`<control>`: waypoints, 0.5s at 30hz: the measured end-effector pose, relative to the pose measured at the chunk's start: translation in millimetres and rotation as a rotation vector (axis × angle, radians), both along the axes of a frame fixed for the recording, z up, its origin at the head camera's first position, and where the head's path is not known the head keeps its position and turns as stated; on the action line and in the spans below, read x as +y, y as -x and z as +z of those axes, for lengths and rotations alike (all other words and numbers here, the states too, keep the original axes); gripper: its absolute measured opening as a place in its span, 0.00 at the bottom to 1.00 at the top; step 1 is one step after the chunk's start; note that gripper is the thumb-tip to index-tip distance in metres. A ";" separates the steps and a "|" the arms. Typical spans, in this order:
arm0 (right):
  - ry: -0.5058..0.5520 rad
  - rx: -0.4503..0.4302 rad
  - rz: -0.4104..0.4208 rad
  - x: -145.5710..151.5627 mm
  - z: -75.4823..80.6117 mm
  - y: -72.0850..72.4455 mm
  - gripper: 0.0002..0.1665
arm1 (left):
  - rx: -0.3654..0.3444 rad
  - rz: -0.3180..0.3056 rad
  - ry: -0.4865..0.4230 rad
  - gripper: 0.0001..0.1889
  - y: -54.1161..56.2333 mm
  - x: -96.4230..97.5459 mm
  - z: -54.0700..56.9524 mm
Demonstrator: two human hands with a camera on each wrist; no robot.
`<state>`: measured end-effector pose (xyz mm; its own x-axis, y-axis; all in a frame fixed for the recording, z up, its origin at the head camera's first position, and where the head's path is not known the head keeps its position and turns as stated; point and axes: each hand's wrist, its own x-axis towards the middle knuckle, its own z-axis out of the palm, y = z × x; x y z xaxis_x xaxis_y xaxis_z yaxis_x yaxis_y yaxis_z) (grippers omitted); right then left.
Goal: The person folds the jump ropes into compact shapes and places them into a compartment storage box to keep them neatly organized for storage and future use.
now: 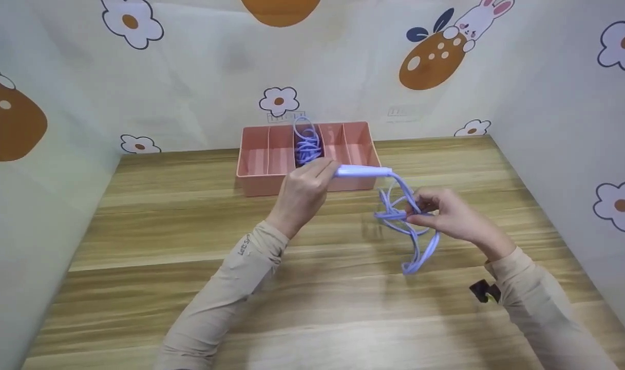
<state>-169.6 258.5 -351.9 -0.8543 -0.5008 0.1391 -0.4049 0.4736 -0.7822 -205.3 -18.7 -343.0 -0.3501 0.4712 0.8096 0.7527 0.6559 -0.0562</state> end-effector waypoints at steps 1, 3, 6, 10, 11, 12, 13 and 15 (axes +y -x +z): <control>-0.019 -0.008 -0.010 -0.8 0.6 -0.3 0.04 | 0.006 -0.001 -0.007 0.08 0.2 -0.6 -0.1; -0.054 -0.014 -0.035 -2.2 3.0 -1.0 0.04 | 0.017 0.000 -0.021 0.08 0.5 -1.8 -0.2; -0.106 0.053 -0.071 -3.3 9.6 -2.9 0.05 | 0.027 0.010 -0.050 0.08 0.8 -3.7 1.1; -0.212 0.317 -0.131 -4.7 21.3 -5.8 0.04 | 0.030 0.020 -0.083 0.08 -0.5 -5.0 4.7; -0.233 0.387 -0.151 -5.1 24.1 -5.9 0.03 | 0.031 0.022 -0.090 0.08 -1.1 -5.1 5.7; -0.250 0.453 -0.167 -5.1 26.7 -5.8 0.03 | 0.033 0.022 -0.097 0.09 -1.8 -5.2 6.7; -0.262 0.506 -0.182 -5.0 29.7 -5.8 0.03 | 0.033 0.021 -0.103 0.09 -2.5 -5.2 7.7; -0.269 0.609 -0.201 -4.5 35.1 -5.6 0.02 | 0.031 0.020 -0.115 0.09 -3.6 -5.2 9.9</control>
<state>-164.0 254.0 -316.8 -0.7432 -0.4254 0.5165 -0.6188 0.7307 -0.2885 -201.7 -23.9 -333.1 -0.3320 0.3681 0.8685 0.7387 0.6740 -0.0033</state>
